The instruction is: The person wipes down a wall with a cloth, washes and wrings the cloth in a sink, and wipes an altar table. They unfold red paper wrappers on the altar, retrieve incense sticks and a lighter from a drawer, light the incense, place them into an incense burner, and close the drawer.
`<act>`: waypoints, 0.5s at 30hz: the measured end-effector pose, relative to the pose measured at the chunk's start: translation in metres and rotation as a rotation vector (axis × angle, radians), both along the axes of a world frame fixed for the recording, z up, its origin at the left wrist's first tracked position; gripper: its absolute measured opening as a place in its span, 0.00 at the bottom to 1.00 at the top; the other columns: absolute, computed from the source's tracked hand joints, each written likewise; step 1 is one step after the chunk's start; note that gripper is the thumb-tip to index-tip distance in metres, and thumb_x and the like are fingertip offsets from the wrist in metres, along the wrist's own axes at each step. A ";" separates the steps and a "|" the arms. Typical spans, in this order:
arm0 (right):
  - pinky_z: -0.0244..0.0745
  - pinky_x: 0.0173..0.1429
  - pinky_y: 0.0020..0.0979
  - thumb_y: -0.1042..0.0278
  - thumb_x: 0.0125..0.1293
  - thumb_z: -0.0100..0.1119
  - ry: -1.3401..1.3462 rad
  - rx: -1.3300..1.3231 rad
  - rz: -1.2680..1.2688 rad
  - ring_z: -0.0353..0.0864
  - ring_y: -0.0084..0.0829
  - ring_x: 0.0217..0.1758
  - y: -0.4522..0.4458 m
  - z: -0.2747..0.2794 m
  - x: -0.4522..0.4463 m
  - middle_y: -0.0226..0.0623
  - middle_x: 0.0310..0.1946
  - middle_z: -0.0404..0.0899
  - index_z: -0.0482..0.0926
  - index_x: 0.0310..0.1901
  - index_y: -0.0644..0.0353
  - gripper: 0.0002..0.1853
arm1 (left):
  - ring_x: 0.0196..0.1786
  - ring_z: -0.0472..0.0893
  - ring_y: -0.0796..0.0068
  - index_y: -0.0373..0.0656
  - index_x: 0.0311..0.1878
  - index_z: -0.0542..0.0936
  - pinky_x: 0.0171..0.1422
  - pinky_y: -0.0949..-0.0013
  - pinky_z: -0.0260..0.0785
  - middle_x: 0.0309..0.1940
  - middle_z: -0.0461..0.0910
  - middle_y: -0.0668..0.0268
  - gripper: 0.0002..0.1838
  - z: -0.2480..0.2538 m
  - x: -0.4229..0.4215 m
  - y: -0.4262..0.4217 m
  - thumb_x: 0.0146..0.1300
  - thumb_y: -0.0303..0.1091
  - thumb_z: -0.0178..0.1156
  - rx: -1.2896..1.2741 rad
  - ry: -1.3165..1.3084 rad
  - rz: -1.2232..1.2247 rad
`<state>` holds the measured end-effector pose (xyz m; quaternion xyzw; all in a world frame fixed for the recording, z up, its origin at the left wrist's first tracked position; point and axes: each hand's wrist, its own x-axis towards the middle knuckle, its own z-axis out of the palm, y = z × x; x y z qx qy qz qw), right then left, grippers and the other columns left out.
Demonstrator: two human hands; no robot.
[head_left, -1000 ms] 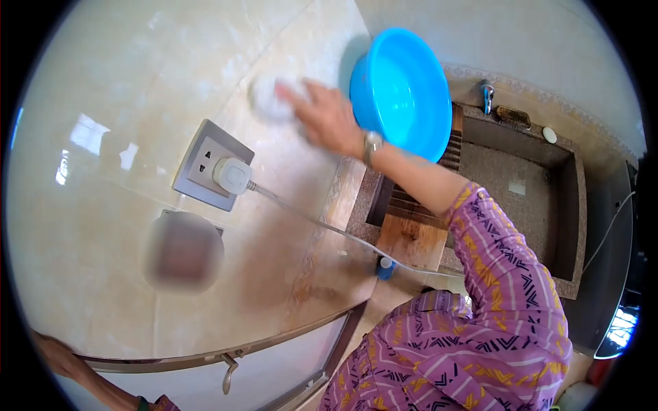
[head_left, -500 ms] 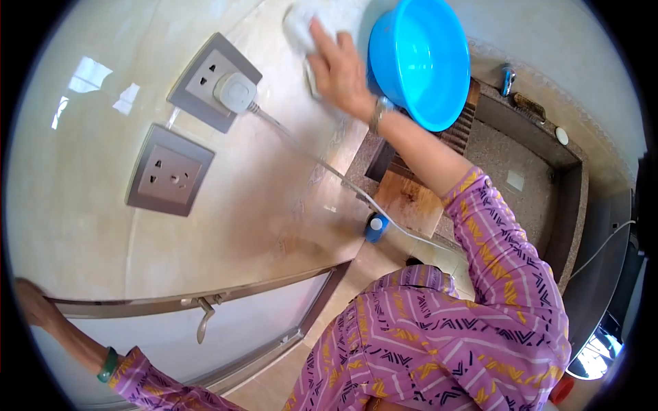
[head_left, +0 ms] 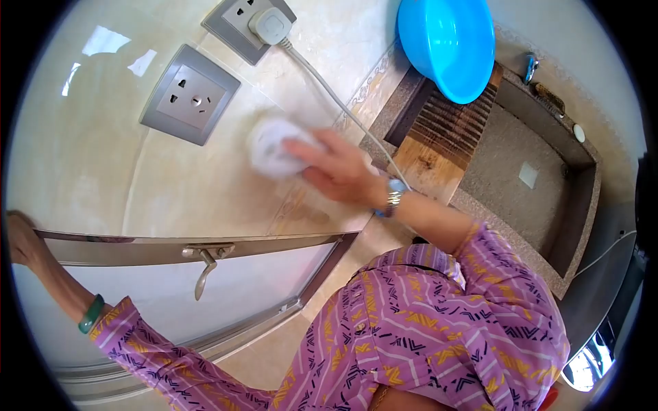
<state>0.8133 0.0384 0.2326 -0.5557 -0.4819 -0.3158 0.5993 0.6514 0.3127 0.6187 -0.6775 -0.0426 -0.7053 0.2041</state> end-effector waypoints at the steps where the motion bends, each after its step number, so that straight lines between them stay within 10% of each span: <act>1: 0.74 0.41 0.31 0.82 0.52 0.58 0.004 0.003 -0.003 0.76 0.43 0.41 0.016 -0.016 -0.002 0.48 0.46 0.73 0.74 0.55 0.61 0.25 | 0.59 0.63 0.53 0.28 0.60 0.57 0.65 0.55 0.54 0.56 0.60 0.42 0.24 0.000 0.000 -0.001 0.71 0.40 0.42 0.000 -0.002 -0.001; 8: 0.74 0.41 0.29 0.81 0.55 0.53 0.419 0.127 -0.252 0.77 0.42 0.43 0.061 -0.034 0.005 0.51 0.45 0.71 0.69 0.59 0.65 0.26 | 0.56 0.65 0.53 0.28 0.58 0.59 0.62 0.56 0.56 0.53 0.62 0.43 0.23 -0.001 -0.004 -0.003 0.70 0.38 0.43 0.011 -0.012 -0.010; 10: 0.69 0.53 0.43 0.77 0.57 0.51 0.722 0.245 -0.282 0.72 0.55 0.48 0.066 -0.025 0.027 0.59 0.49 0.69 0.63 0.61 0.71 0.28 | 0.55 0.65 0.54 0.28 0.57 0.59 0.61 0.56 0.57 0.52 0.63 0.43 0.22 -0.001 -0.004 -0.002 0.70 0.38 0.43 0.013 -0.012 -0.013; 15: 0.67 0.55 0.43 0.75 0.58 0.50 0.558 0.369 -0.512 0.69 0.58 0.52 0.080 -0.010 0.033 0.65 0.53 0.66 0.58 0.64 0.73 0.30 | 0.52 0.67 0.54 0.27 0.56 0.60 0.60 0.56 0.58 0.50 0.64 0.44 0.21 -0.002 -0.003 -0.005 0.69 0.37 0.43 0.022 -0.015 -0.036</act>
